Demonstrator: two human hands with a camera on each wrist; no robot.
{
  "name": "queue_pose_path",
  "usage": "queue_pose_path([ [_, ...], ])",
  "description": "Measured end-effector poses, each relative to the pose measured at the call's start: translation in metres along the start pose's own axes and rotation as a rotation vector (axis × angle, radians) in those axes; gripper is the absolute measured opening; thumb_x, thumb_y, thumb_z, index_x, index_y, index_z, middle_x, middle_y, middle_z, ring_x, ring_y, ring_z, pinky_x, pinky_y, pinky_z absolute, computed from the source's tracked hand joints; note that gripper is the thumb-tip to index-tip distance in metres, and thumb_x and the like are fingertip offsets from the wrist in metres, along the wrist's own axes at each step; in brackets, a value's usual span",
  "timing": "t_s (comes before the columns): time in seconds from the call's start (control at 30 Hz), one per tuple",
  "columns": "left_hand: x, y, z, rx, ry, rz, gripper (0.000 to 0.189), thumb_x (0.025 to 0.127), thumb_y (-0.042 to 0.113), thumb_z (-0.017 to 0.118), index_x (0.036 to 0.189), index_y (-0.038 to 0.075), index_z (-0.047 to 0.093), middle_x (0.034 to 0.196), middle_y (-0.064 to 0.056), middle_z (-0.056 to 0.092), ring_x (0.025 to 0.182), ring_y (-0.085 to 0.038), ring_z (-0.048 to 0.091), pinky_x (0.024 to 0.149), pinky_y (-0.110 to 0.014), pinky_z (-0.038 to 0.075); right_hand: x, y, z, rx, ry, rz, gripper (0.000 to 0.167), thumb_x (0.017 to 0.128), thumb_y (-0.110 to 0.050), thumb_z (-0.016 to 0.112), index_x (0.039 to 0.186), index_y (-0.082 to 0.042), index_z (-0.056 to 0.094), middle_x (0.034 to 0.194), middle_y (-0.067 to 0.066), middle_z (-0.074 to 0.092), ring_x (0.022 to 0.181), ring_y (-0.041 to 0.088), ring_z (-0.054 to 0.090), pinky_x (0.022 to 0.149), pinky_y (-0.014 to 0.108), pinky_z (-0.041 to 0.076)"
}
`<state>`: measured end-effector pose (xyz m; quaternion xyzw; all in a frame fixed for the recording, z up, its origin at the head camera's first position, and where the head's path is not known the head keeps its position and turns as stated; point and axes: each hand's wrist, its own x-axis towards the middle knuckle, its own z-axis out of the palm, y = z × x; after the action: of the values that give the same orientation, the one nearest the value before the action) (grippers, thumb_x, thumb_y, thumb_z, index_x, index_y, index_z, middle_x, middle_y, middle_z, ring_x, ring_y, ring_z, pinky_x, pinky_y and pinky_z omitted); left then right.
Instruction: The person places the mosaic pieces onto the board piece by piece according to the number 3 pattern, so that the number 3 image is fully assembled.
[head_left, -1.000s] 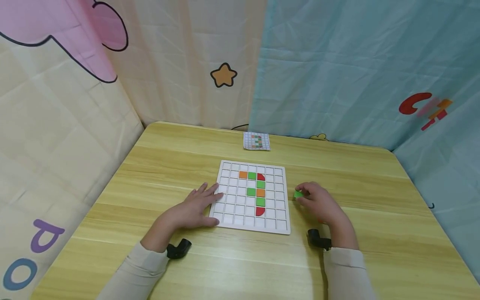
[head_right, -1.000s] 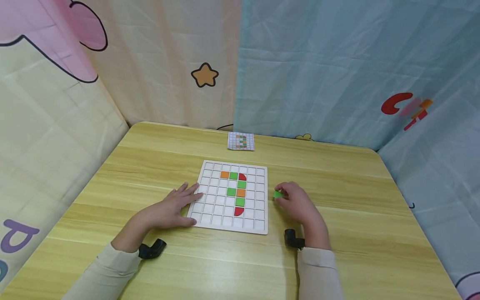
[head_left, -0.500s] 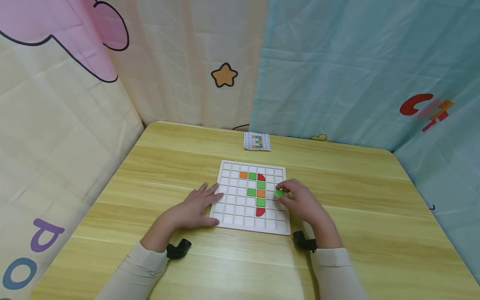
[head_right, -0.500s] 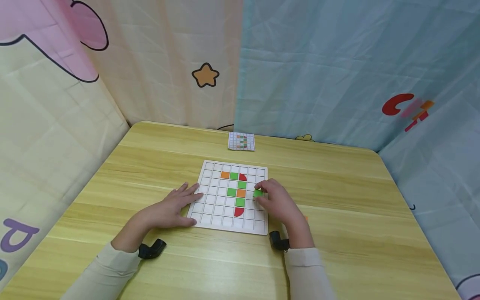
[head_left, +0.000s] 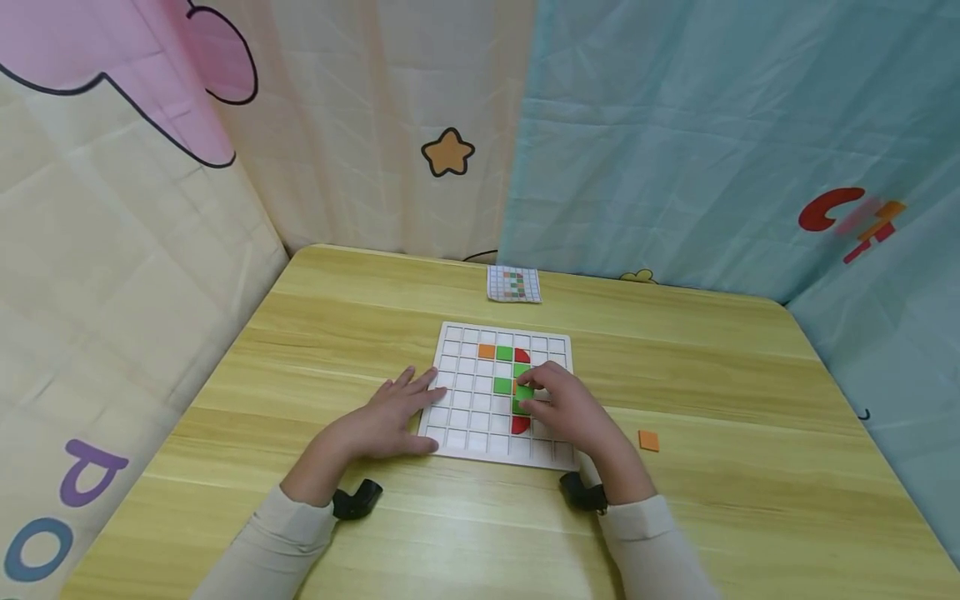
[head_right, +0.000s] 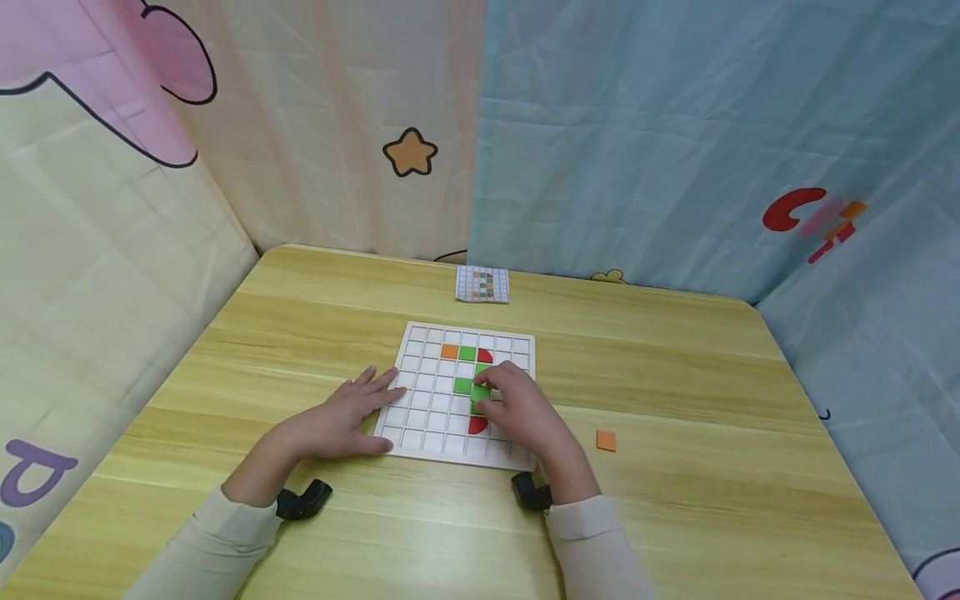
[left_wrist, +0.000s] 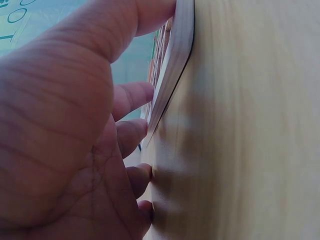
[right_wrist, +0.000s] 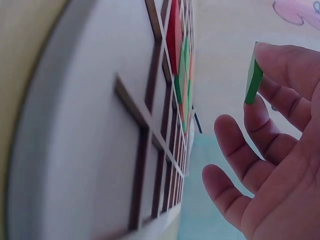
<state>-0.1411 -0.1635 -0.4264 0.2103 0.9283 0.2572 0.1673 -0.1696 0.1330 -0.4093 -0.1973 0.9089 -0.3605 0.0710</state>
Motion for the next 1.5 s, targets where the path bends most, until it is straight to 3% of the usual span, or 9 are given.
queue_pose_path([
  [0.4, -0.003, -0.001, 0.002, 0.01, -0.001, 0.003, 0.078, 0.085, 0.038, 0.076, 0.152, 0.012, 0.043, 0.164, -0.009, 0.019, 0.15, -0.038, 0.003, 0.117, -0.059, 0.007, 0.001, -0.008, 0.017, -0.009, -0.015, 0.009, 0.022, 0.087, -0.012, 0.076, 0.109, -0.012, 0.07, 0.103, -0.005, 0.061, 0.097, 0.017, 0.056, 0.092, 0.039, 0.049],
  [0.57, -0.003, 0.0, 0.003, 0.006, -0.004, 0.0, 0.078, 0.085, 0.039, 0.075, 0.152, 0.014, 0.043, 0.164, -0.007, 0.019, 0.151, -0.036, 0.002, 0.118, -0.057, 0.006, 0.001, -0.009, 0.02, -0.017, -0.046, -0.001, 0.02, 0.088, -0.012, 0.075, 0.108, -0.013, 0.07, 0.104, -0.005, 0.06, 0.099, 0.017, 0.056, 0.093, 0.04, 0.048],
  [0.9, -0.004, 0.002, 0.002, 0.005, 0.004, 0.009, 0.078, 0.085, 0.038, 0.075, 0.151, 0.012, 0.044, 0.164, -0.009, 0.02, 0.15, -0.038, 0.003, 0.117, -0.059, 0.008, -0.001, -0.014, 0.022, -0.035, -0.133, -0.022, 0.02, 0.089, -0.012, 0.074, 0.108, -0.014, 0.069, 0.102, -0.004, 0.058, 0.091, 0.019, 0.051, 0.083, 0.036, 0.045],
  [1.5, -0.002, 0.002, 0.001, 0.01, 0.015, 0.016, 0.078, 0.085, 0.039, 0.075, 0.151, 0.012, 0.044, 0.164, -0.008, 0.02, 0.15, -0.038, 0.004, 0.117, -0.059, 0.008, -0.001, -0.016, 0.028, -0.196, -0.139, -0.081, 0.017, 0.087, -0.015, 0.076, 0.103, -0.018, 0.069, 0.093, -0.008, 0.056, 0.094, 0.018, 0.046, 0.085, 0.037, 0.042],
])
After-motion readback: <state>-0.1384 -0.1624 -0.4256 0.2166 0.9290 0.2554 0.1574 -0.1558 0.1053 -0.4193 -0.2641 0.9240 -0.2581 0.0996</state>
